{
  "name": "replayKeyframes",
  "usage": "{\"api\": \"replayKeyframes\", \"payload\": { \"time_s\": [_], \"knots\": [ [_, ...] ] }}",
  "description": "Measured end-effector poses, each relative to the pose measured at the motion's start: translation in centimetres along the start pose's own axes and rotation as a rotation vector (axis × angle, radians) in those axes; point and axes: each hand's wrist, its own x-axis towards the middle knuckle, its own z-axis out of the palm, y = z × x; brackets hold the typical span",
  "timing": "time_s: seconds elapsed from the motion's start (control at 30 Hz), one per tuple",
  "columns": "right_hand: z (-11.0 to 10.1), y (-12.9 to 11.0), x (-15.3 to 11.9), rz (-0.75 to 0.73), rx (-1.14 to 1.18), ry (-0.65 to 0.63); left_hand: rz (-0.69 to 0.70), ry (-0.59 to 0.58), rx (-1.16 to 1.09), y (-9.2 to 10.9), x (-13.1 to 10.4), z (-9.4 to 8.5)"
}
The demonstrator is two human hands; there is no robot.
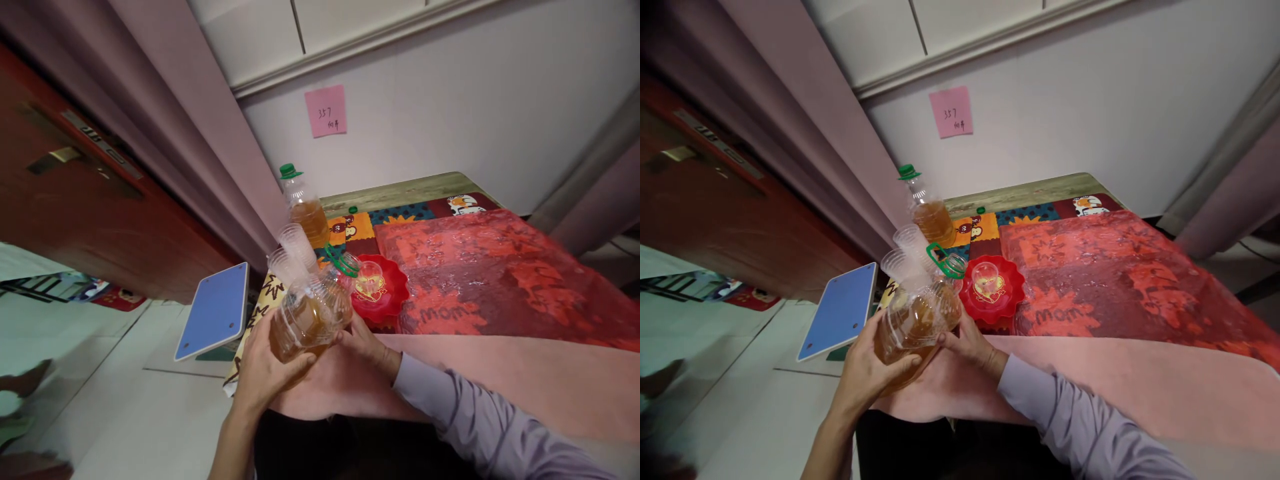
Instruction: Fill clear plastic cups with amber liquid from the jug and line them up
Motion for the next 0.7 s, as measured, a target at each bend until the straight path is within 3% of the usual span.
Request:
{"api": "replayKeyframes", "payload": {
  "time_s": [0.37, 0.7],
  "knots": [
    [0.9, 0.0, 0.1, 0.029, 0.087, -0.027, -0.025, 0.094, 0.031, -0.3, -0.9, -0.7],
    [1.7, 0.0, -0.9, 0.228, 0.305, 0.009, -0.023, 0.067, 0.099, 0.0, -0.7, -1.4]
  ]
}}
